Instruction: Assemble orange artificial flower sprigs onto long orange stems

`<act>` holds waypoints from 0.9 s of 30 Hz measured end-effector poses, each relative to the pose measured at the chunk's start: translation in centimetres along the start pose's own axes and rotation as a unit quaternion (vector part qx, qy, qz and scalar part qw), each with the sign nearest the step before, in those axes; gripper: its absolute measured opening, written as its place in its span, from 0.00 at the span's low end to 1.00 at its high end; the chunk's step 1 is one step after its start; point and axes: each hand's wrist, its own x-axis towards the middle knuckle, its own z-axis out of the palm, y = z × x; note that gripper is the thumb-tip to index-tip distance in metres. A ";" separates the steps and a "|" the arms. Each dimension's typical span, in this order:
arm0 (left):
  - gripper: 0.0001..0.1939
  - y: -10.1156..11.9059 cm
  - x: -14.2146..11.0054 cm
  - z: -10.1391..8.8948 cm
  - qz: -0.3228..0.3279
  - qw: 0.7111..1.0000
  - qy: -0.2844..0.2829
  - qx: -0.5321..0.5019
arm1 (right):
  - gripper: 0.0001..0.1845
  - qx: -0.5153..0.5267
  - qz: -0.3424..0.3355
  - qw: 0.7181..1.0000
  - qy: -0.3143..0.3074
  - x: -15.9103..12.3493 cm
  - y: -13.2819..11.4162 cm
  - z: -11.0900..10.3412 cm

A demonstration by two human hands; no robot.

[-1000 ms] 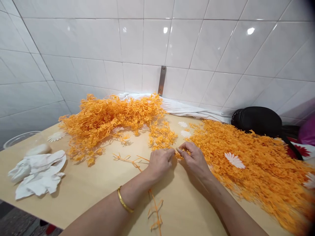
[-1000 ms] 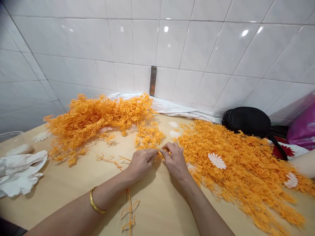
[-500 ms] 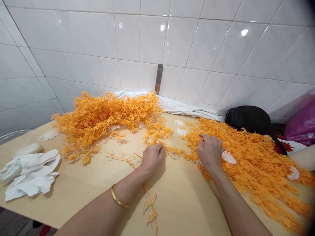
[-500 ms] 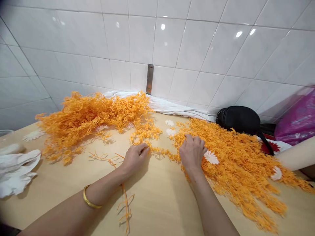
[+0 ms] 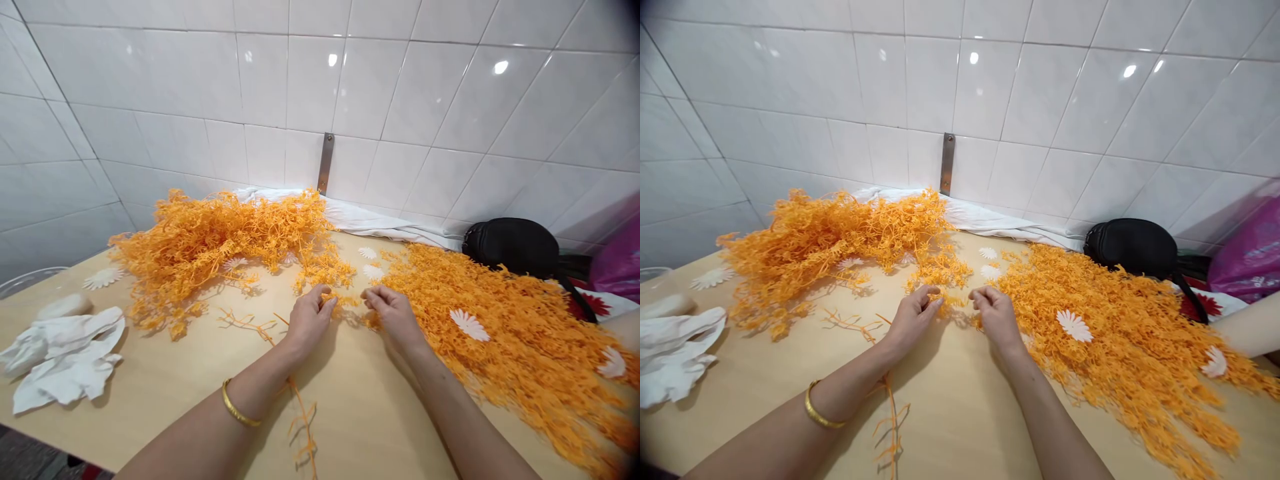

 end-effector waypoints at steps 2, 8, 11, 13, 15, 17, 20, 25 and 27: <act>0.11 -0.2 0.1 0.0 0.007 0.999 0.005 -0.036 | 0.10 0.024 0.012 0.998 0.057 0.2 -0.1 -0.7; 0.08 0.1 -0.4 0.4 0.036 0.990 0.014 -0.133 | 0.20 -0.011 -0.003 1.000 0.014 -1.2 -2.0 -0.5; 0.06 0.5 -0.7 0.6 0.062 0.990 0.003 -0.130 | 0.25 0.053 0.114 0.986 -0.110 -1.7 -2.5 0.6; 0.04 0.6 -0.9 0.5 0.081 0.989 -0.019 -0.123 | 0.25 0.141 0.200 0.958 -0.149 -1.7 -2.4 1.1; 0.03 0.7 -1.0 0.5 0.103 0.986 -0.064 -0.110 | 0.22 0.230 0.243 0.933 -0.132 -1.4 -2.0 1.3; 0.06 0.7 -1.1 0.4 0.131 0.983 -0.108 -0.074 | 0.19 0.266 0.251 0.924 -0.109 -1.2 -1.6 1.3; 0.08 0.9 -1.3 0.4 0.159 0.979 -0.123 0.031 | 0.15 0.235 0.224 0.943 -0.074 -1.0 -0.9 1.4; 0.07 1.4 -1.6 0.4 0.084 0.975 -0.054 0.197 | 0.15 0.067 0.045 0.997 -0.017 -0.7 0.2 1.0; 0.09 1.3 -1.5 0.3 0.054 0.974 -0.039 0.218 | 0.16 -0.058 -0.024 0.998 -0.017 -0.4 0.5 0.3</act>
